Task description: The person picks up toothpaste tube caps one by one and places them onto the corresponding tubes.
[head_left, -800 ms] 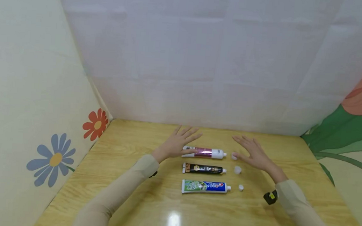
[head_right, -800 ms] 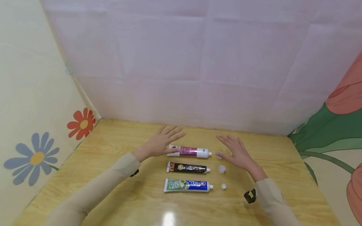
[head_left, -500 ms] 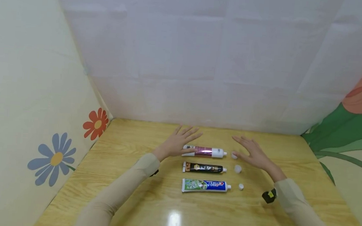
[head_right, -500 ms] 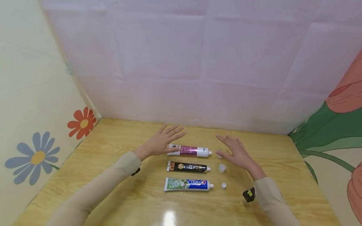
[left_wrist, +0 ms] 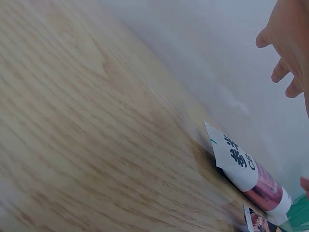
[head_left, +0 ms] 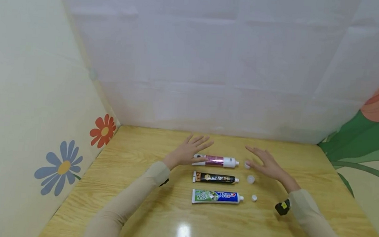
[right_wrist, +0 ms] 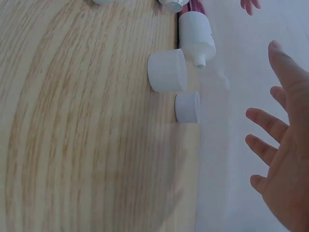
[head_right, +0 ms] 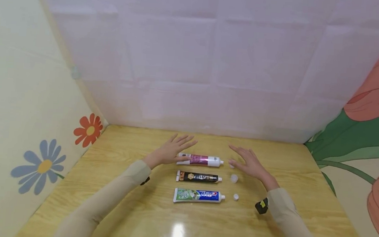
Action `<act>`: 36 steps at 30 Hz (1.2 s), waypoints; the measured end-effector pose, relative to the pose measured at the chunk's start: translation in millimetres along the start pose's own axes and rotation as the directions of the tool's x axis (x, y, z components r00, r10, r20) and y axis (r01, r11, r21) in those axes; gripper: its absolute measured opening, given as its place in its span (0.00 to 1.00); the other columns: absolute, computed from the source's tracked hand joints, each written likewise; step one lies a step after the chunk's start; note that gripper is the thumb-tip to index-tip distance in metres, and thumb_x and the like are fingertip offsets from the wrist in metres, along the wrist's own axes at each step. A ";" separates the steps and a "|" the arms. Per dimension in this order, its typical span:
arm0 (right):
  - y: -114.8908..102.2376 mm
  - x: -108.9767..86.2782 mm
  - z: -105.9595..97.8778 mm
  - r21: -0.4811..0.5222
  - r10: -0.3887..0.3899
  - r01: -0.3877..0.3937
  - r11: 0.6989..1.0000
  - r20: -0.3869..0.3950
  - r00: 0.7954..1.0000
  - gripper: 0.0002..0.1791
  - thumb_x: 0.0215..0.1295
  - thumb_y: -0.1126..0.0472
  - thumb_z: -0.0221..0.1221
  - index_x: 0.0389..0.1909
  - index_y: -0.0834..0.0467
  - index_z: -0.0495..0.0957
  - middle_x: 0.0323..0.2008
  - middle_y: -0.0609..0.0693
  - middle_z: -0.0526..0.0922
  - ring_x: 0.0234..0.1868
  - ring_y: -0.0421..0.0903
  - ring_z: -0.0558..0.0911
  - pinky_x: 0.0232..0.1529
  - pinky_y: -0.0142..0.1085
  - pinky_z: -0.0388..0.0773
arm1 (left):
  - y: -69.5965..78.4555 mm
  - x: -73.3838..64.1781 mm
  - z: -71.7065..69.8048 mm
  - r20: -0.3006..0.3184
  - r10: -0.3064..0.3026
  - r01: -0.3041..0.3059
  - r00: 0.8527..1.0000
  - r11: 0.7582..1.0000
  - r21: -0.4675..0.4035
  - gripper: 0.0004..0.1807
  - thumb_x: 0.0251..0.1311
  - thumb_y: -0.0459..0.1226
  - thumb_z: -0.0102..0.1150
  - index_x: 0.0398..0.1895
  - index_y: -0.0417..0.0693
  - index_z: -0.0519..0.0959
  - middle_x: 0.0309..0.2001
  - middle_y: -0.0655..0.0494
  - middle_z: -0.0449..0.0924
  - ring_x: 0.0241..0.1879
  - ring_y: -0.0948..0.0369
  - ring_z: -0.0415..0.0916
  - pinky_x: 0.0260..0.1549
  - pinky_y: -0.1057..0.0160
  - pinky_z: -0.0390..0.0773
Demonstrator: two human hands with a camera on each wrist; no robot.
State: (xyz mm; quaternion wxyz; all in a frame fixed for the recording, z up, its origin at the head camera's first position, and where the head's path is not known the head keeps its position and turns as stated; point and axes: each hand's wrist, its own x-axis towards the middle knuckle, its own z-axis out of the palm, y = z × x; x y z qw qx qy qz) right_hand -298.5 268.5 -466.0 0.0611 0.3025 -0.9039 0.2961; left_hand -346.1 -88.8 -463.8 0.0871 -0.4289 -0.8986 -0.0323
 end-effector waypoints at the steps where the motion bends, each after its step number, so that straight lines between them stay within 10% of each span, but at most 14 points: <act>1: 1.0 -0.2 0.4 0.006 0.001 -0.001 1.000 -0.002 1.000 0.34 0.62 0.56 0.59 0.68 0.55 0.59 0.66 0.60 0.63 0.65 0.64 0.61 0.61 0.69 0.40 | 0.0 0.1 0.7 0.000 0.002 -0.002 1.000 1.000 -0.002 0.40 0.63 0.59 0.44 0.73 0.58 0.46 0.73 0.53 0.44 0.72 0.51 0.42 0.67 0.43 0.32; 36: 17.6 -11.4 9.2 0.090 0.105 -0.111 0.990 0.069 0.992 0.34 0.60 0.50 0.60 0.65 0.59 0.63 0.60 0.61 0.68 0.60 0.61 0.65 0.58 0.63 0.59 | 17.2 10.1 13.4 0.120 0.057 -0.062 0.991 0.997 0.044 0.38 0.64 0.61 0.37 0.73 0.57 0.45 0.72 0.51 0.49 0.68 0.49 0.54 0.65 0.43 0.52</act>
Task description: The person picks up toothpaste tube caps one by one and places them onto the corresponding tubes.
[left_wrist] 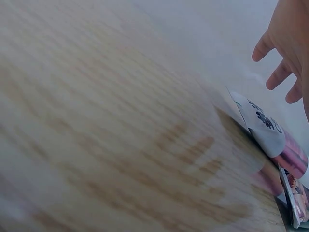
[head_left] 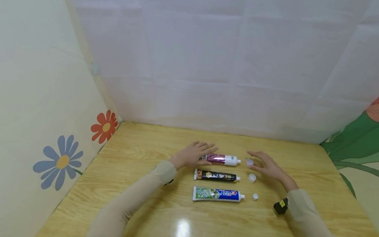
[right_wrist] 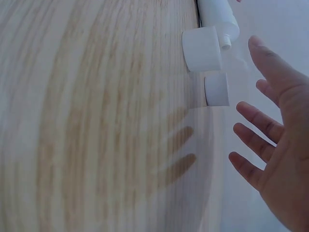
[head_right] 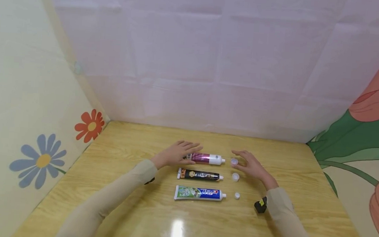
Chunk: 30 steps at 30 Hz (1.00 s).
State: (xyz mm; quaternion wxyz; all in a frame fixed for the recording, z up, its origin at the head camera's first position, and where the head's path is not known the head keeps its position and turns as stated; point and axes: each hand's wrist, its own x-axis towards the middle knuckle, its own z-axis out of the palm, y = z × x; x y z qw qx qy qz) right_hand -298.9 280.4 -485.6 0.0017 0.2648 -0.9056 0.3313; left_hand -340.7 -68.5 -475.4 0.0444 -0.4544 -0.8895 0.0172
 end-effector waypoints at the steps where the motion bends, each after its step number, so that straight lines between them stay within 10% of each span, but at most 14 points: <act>1: 0.5 0.0 0.5 0.004 0.003 -0.003 1.000 0.000 1.000 0.34 0.60 0.50 0.60 0.65 0.59 0.64 0.59 0.61 0.68 0.59 0.61 0.66 0.58 0.63 0.60 | 0.1 -0.1 0.7 0.006 -0.002 0.002 1.000 1.000 0.006 0.38 0.64 0.61 0.36 0.73 0.57 0.45 0.72 0.52 0.48 0.68 0.49 0.53 0.65 0.43 0.53; 30: 13.1 -0.6 9.0 -0.004 0.094 -0.094 0.996 0.004 0.996 0.32 0.59 0.48 0.61 0.62 0.58 0.67 0.48 0.57 0.73 0.46 0.52 0.74 0.47 0.51 0.73 | -0.2 4.0 15.5 0.135 -0.073 0.078 0.988 0.996 -0.036 0.37 0.64 0.62 0.33 0.73 0.66 0.41 0.71 0.56 0.51 0.68 0.52 0.53 0.65 0.47 0.55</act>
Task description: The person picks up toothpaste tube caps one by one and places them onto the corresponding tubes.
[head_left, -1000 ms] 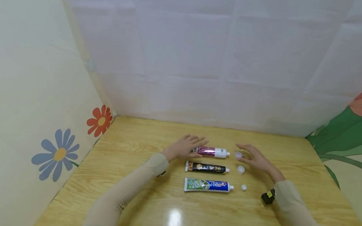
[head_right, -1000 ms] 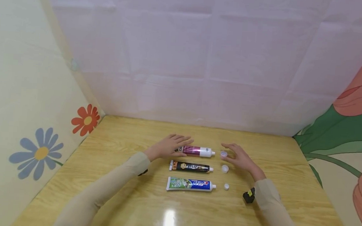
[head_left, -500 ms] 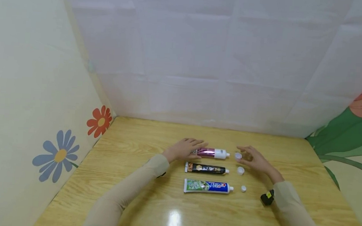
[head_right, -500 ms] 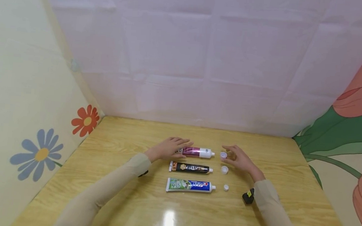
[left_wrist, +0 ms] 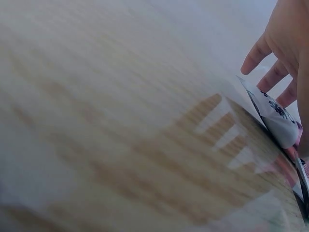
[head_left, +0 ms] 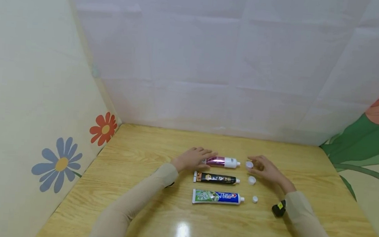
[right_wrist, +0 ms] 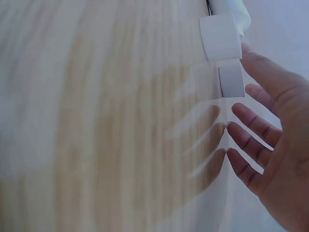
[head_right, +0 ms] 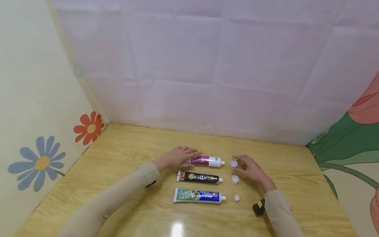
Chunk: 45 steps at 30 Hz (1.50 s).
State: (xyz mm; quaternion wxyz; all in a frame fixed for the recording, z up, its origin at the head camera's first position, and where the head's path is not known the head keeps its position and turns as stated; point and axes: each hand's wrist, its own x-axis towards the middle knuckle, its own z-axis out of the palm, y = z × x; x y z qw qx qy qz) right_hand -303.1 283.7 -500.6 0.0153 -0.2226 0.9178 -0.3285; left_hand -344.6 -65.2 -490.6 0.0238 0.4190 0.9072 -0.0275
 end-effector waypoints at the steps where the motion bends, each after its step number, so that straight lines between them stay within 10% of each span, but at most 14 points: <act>1: 0.2 0.1 0.5 0.000 0.000 0.000 1.000 -0.002 1.000 0.32 0.59 0.48 0.61 0.62 0.57 0.67 0.48 0.57 0.73 0.47 0.53 0.74 0.47 0.51 0.73 | 0.1 0.2 0.4 -0.001 -0.001 0.001 1.000 1.000 -0.002 0.37 0.64 0.62 0.33 0.73 0.66 0.42 0.71 0.56 0.52 0.68 0.53 0.53 0.65 0.47 0.55; 45: -2.7 0.7 2.8 0.154 0.021 -0.018 0.988 -0.016 1.000 0.24 0.58 0.58 0.63 0.54 0.64 0.74 0.45 0.58 0.76 0.41 0.47 0.70 0.40 0.35 0.68 | 0.3 8.5 0.4 -0.041 0.104 -0.102 0.994 0.994 0.042 0.38 0.64 0.60 0.36 0.73 0.55 0.48 0.64 0.53 0.64 0.62 0.55 0.62 0.62 0.55 0.63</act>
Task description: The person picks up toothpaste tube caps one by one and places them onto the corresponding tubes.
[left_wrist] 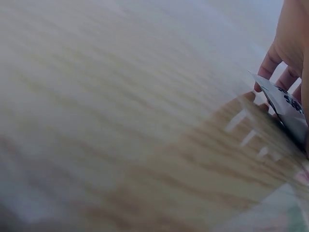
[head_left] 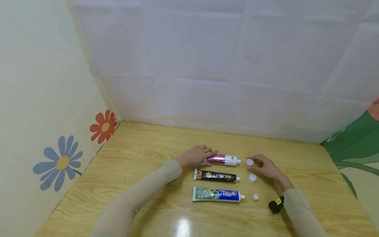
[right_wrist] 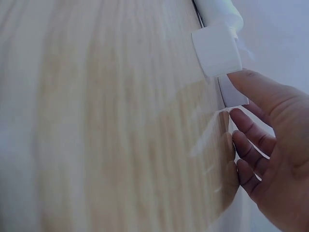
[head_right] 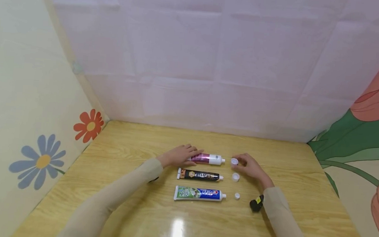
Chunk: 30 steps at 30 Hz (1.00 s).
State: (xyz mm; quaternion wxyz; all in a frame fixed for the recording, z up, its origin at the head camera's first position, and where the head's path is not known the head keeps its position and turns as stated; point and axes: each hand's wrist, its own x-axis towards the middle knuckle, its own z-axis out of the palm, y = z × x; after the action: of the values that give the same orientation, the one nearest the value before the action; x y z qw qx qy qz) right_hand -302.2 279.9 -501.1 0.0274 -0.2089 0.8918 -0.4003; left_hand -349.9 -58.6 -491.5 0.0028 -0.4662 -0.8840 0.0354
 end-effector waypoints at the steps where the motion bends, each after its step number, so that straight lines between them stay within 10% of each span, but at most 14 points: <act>1: -1.0 -0.1 -0.4 0.000 0.005 -0.005 1.000 0.001 1.000 0.24 0.58 0.58 0.63 0.53 0.63 0.74 0.45 0.58 0.76 0.41 0.47 0.70 0.40 0.35 0.67 | -0.9 0.8 0.9 0.003 0.005 -0.005 1.000 1.000 0.002 0.38 0.65 0.60 0.36 0.73 0.55 0.48 0.64 0.53 0.64 0.62 0.56 0.62 0.62 0.55 0.63; 30: 9.8 0.9 -1.1 0.011 0.059 -0.059 0.998 0.001 0.998 0.21 0.58 0.54 0.63 0.50 0.61 0.76 0.45 0.56 0.76 0.43 0.47 0.72 0.42 0.37 0.68 | 3.9 4.4 3.2 0.027 0.063 -0.065 0.998 0.996 0.054 0.35 0.68 0.56 0.34 0.73 0.53 0.45 0.59 0.51 0.65 0.54 0.56 0.68 0.54 0.59 0.72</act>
State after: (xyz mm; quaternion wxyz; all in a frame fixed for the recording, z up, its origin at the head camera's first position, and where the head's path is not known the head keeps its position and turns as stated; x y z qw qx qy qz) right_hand -306.6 286.1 -507.4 0.0406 -0.1822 0.8955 -0.4041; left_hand -349.3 -53.0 -495.1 0.0033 -0.4935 -0.8673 0.0654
